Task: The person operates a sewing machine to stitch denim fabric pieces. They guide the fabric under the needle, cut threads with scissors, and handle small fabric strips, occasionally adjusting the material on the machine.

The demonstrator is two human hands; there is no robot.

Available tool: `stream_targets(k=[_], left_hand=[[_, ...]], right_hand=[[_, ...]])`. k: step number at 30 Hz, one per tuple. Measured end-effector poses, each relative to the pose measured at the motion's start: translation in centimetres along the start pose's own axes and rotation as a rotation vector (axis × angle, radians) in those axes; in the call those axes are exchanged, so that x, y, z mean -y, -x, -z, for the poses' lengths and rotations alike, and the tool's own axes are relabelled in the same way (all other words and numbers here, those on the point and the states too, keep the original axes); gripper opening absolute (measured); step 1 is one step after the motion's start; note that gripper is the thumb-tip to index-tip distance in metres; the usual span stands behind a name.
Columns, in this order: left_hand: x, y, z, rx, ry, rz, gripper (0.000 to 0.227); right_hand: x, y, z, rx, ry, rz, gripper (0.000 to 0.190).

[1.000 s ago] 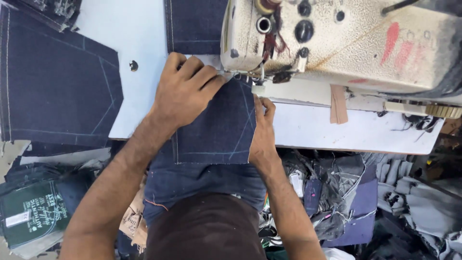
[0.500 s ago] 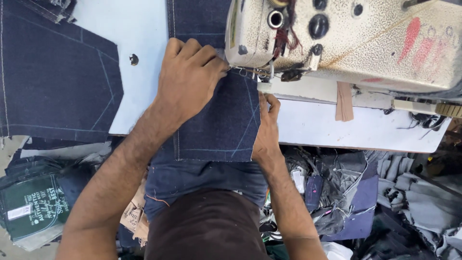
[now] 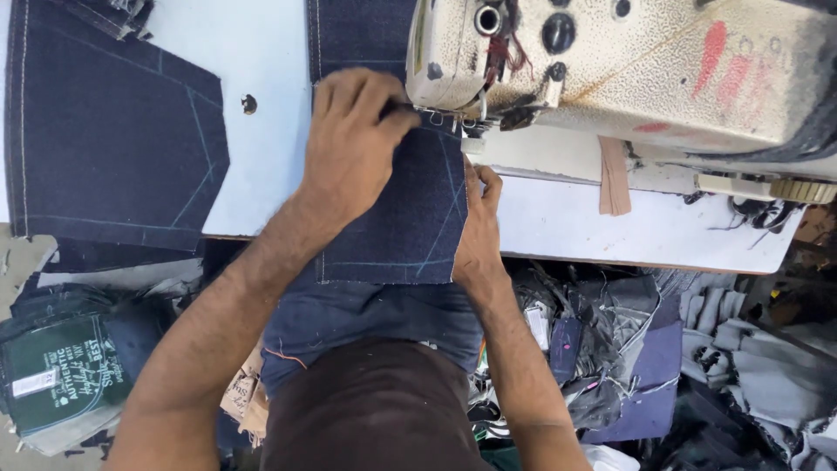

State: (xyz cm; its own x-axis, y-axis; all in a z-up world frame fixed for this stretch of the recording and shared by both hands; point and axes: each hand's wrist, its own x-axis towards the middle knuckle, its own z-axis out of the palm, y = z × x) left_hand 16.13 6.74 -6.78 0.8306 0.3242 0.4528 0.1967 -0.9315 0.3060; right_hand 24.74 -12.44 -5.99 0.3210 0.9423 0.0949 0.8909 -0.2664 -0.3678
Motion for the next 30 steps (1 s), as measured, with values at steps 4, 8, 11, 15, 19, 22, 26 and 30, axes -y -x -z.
stream_targets(k=[4, 8, 11, 15, 19, 22, 26, 30], left_hand=[[-0.7, 1.6, 0.0, 0.068, 0.074, -0.025, 0.02], [-1.1, 2.7, 0.3, 0.074, 0.003, -0.083, 0.031], [-1.2, 3.1, 0.4, 0.091, -0.034, -0.095, 0.037], [-1.4, 3.4, 0.7, 0.108, 0.063, -0.047, 0.039], [-1.3, 3.7, 0.6, 0.134, 0.047, -0.046, 0.043], [-1.1, 3.6, 0.4, 0.15, 0.057, -0.043, 0.045], [-0.5, 3.4, 0.2, 0.155, 0.031, -0.028, 0.044], [-0.2, 3.0, 0.1, 0.152, 0.049, -0.046, 0.044]], right_hand=[[0.1, 0.2, 0.0, -0.036, -0.021, 0.015, 0.054], [0.3, 0.2, 0.2, -0.025, 0.017, 0.022, 0.055], [0.4, 0.9, 0.4, -0.027, -0.09, -0.075, 0.051], [0.3, 2.9, 0.1, -0.293, -0.441, -0.221, 0.039], [0.7, 1.0, 1.3, -0.349, -0.344, -0.221, 0.043], [0.8, -1.1, 1.2, -0.213, -0.013, -0.116, 0.044], [0.7, -2.2, 0.8, -0.161, 0.128, -0.087, 0.042], [0.4, -2.6, 0.6, -0.2, 0.168, -0.065, 0.042]])
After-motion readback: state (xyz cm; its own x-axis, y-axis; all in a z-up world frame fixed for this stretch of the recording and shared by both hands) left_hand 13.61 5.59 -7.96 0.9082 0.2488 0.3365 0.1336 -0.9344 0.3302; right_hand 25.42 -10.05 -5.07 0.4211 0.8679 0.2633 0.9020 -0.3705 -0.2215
